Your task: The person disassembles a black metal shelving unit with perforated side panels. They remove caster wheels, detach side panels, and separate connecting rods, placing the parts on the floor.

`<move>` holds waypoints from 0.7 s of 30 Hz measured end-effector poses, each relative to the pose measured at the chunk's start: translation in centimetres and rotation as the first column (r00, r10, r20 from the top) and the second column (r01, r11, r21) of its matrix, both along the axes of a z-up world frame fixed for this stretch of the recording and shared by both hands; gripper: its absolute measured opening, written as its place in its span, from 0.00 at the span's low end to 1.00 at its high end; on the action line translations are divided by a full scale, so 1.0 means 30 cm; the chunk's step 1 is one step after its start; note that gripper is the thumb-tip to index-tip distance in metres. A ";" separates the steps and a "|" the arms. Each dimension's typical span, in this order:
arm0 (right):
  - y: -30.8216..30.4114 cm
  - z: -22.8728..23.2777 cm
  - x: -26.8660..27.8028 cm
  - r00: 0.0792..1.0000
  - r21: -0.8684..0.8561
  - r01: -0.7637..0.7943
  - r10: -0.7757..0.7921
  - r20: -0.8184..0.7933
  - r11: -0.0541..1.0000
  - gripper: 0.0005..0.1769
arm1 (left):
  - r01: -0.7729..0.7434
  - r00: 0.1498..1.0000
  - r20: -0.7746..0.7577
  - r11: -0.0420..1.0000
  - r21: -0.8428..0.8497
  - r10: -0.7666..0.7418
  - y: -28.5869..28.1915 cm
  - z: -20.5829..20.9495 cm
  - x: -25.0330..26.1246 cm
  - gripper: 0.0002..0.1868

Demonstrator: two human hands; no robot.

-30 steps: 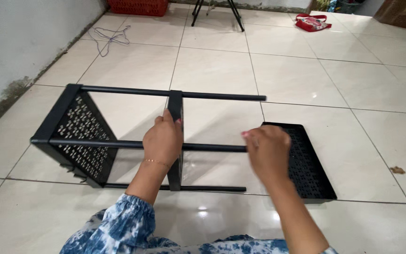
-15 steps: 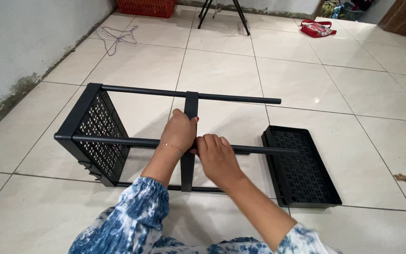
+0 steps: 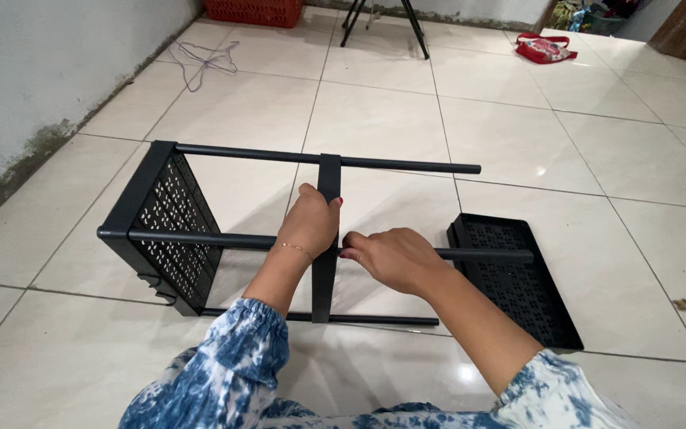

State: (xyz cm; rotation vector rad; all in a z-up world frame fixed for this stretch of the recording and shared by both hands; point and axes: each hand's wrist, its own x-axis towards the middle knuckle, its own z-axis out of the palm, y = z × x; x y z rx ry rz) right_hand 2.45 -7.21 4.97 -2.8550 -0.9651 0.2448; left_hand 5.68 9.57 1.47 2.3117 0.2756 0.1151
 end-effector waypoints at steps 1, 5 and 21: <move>-0.006 0.006 -0.003 1.000 0.003 0.015 -0.015 -0.014 1.000 0.24 | 0.009 1.000 -0.003 1.000 0.004 -0.009 0.000 -0.012 0.011 0.26; -0.014 0.003 0.005 0.997 0.050 0.075 -0.074 -0.031 0.996 0.26 | 0.048 0.996 -0.070 0.996 -0.071 -0.053 0.010 -0.027 0.101 0.36; -0.105 -0.091 0.061 0.996 0.234 0.065 -0.079 0.051 0.970 0.14 | 0.004 0.971 0.238 0.999 -0.048 0.008 -0.048 -0.088 0.143 0.28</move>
